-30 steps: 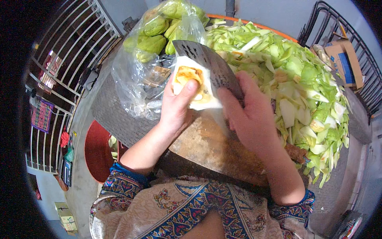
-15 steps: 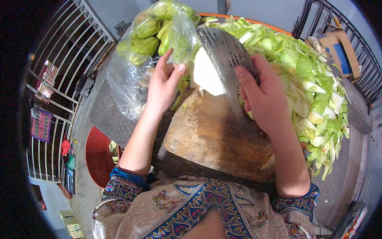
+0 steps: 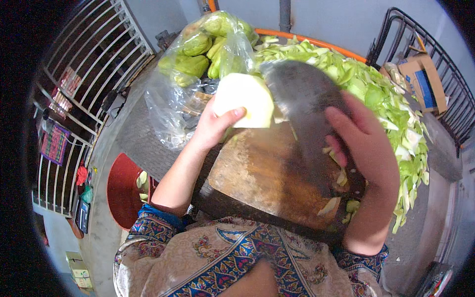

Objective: The person peels and slices a green fruit using a large knife on a wooden cutting board. The person removes the outer skin in strips and then cuts the fruit into smaller pieces, placing them on the board.

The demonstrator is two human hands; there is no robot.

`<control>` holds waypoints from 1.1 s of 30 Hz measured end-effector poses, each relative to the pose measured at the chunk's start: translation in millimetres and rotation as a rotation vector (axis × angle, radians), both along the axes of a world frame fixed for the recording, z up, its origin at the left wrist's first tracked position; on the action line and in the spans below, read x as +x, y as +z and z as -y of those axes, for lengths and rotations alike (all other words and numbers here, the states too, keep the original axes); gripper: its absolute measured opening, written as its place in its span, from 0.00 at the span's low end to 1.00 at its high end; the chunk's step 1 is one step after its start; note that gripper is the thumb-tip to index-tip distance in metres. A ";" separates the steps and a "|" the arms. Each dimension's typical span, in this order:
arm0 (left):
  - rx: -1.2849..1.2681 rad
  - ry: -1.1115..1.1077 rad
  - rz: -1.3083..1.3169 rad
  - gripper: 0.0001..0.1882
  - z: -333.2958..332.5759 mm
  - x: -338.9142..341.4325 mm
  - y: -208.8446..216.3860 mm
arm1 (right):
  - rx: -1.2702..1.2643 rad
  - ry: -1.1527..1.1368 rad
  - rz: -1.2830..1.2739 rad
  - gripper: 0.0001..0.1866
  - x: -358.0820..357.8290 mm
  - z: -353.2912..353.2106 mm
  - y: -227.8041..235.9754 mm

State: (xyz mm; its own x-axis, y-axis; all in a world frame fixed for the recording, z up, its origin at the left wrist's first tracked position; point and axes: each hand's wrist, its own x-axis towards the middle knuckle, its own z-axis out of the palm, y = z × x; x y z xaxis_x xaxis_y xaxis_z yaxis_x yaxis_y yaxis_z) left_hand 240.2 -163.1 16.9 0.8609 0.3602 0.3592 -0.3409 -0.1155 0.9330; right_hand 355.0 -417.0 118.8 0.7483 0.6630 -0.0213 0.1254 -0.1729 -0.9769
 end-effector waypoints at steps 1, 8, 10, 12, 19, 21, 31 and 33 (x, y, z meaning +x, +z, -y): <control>-0.108 0.007 -0.010 0.27 -5.0 -0.6 2.3 | 0.047 -0.048 0.074 0.16 4.5 5.3 1.0; -0.497 0.141 0.065 0.29 -18.5 -38.4 11.7 | 0.197 -0.086 0.476 0.22 1.5 14.3 2.8; -0.579 0.195 0.085 0.29 -14.1 -47.8 13.9 | 0.078 0.059 0.516 0.24 -3.4 14.2 7.5; -0.581 0.241 0.070 0.29 -7.0 -53.3 19.7 | 0.134 0.106 0.460 0.24 -19.9 1.3 1.4; -0.643 0.238 0.063 0.28 31.8 -51.4 36.6 | 0.266 0.202 0.243 0.18 -50.9 -29.1 -18.1; -0.640 0.134 0.090 0.28 45.9 -49.9 38.9 | 0.304 0.199 0.252 0.18 -50.8 -31.6 -24.7; -0.688 0.019 0.151 0.24 57.4 -52.4 39.7 | 0.417 0.164 0.117 0.17 -55.9 -33.8 -21.6; -0.664 0.018 0.164 0.23 59.0 -54.5 38.4 | 0.430 0.162 0.110 0.17 -56.0 -36.8 -26.2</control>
